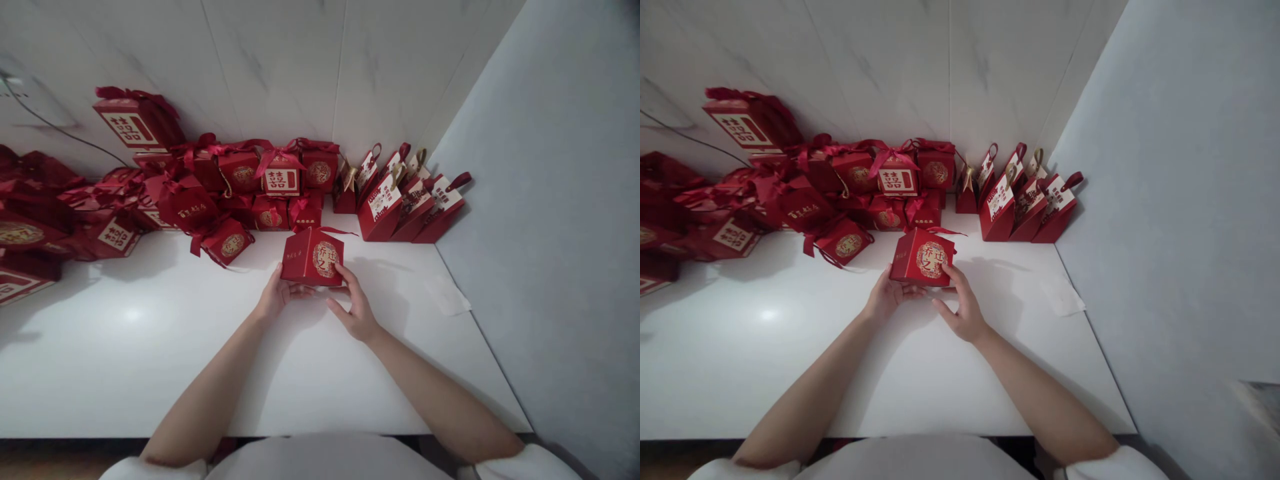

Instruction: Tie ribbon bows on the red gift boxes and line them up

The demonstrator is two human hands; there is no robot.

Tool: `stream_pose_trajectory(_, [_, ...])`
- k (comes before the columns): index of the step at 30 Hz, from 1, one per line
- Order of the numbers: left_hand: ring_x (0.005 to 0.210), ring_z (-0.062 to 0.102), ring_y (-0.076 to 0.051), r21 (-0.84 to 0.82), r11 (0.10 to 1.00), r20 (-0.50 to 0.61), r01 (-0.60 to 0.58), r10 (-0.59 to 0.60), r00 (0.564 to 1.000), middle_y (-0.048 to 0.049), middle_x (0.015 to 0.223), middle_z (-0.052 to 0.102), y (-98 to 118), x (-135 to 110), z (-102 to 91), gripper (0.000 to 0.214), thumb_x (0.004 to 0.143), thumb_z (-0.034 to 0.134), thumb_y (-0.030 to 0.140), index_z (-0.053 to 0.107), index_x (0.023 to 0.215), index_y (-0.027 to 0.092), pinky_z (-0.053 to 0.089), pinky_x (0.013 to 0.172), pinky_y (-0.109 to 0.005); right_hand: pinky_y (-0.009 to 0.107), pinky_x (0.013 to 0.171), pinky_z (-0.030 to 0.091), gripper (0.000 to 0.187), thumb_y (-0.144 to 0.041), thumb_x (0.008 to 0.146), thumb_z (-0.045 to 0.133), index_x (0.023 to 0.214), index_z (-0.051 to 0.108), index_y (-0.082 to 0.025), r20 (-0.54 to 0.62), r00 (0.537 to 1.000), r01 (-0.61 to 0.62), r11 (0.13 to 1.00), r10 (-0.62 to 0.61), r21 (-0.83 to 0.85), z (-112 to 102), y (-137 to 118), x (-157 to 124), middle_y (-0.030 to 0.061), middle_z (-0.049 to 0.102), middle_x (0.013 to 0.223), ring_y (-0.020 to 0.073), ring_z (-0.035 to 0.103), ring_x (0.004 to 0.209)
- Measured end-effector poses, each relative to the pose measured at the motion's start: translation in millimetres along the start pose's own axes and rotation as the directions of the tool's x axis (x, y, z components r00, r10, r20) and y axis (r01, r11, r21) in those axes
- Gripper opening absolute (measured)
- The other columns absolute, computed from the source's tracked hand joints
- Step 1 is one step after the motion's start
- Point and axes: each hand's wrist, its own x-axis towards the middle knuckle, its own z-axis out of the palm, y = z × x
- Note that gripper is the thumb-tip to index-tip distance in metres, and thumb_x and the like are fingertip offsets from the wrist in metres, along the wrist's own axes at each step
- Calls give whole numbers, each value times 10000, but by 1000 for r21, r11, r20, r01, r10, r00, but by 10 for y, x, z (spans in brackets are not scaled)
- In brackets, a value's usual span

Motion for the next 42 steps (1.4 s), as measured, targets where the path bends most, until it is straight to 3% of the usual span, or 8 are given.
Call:
stream_pose_trajectory(4, [968,682,-280,-32,993,-154,-110,104,983,-101,1108,728,-48,37,-22,471,858,602,517,651,1179,176,545,791,-380,474,985,524,428,-321,908,610,1319,498,-278,-66,997,32,999,-33,-13,-20,-10,12,121,391,1486,294,470,1314])
stream_pose_trajectory(8, [1033,661,-267,5,983,-193,-186,183,964,-77,1218,684,-30,46,-31,488,809,697,435,621,1233,207,549,800,-345,456,930,544,288,-327,927,584,1199,522,-257,-73,997,33,999,-30,39,-24,-1,21,132,440,1458,281,513,1272])
stream_pose_trajectory(11, [1140,625,-295,14,976,-232,-215,213,949,-88,1326,625,6,29,-10,621,789,723,439,544,1347,231,548,879,-390,448,902,551,320,-325,926,595,1221,491,-260,-88,996,32,996,-25,80,-9,12,14,138,459,1446,273,532,1249])
stream_pose_trajectory(15, [1290,515,-380,79,977,-168,-200,211,963,-122,1456,515,33,-13,30,783,786,695,558,444,1455,238,502,986,-526,438,854,559,451,-349,926,597,1332,414,-276,-67,998,19,995,-13,95,9,20,6,144,481,1420,254,592,1141])
stream_pose_trajectory(20, [1397,399,-372,251,941,-131,-229,267,955,-126,1494,471,45,-52,77,838,725,793,445,446,1451,207,361,1145,-507,423,783,566,617,-413,933,570,1467,283,-299,-45,999,9,998,-6,68,7,8,18,145,510,1342,233,639,979])
stream_pose_trajectory(26, [1384,415,-377,307,919,-109,-249,293,950,-137,1496,463,61,-55,90,838,722,795,430,437,1443,200,364,1142,-495,414,772,570,685,-447,944,538,1526,201,-319,-26,1000,-17,1000,17,25,-7,0,31,139,494,1331,212,643,911])
stream_pose_trajectory(37, [1371,444,-353,302,917,-36,-262,286,958,-117,1556,380,59,-50,48,904,703,826,347,372,1476,237,416,1114,-449,402,753,579,664,-411,951,545,1527,232,-308,-45,999,-5,1000,5,4,-6,18,37,137,510,1319,205,648,872])
stream_pose_trajectory(42, [1410,386,-356,155,960,-117,-231,250,961,-113,1533,425,25,-28,37,710,822,682,519,464,1425,215,378,1130,-489,415,776,582,622,-413,952,543,1508,280,-324,-35,999,11,1000,-12,-23,-14,0,31,123,510,1304,198,648,860])
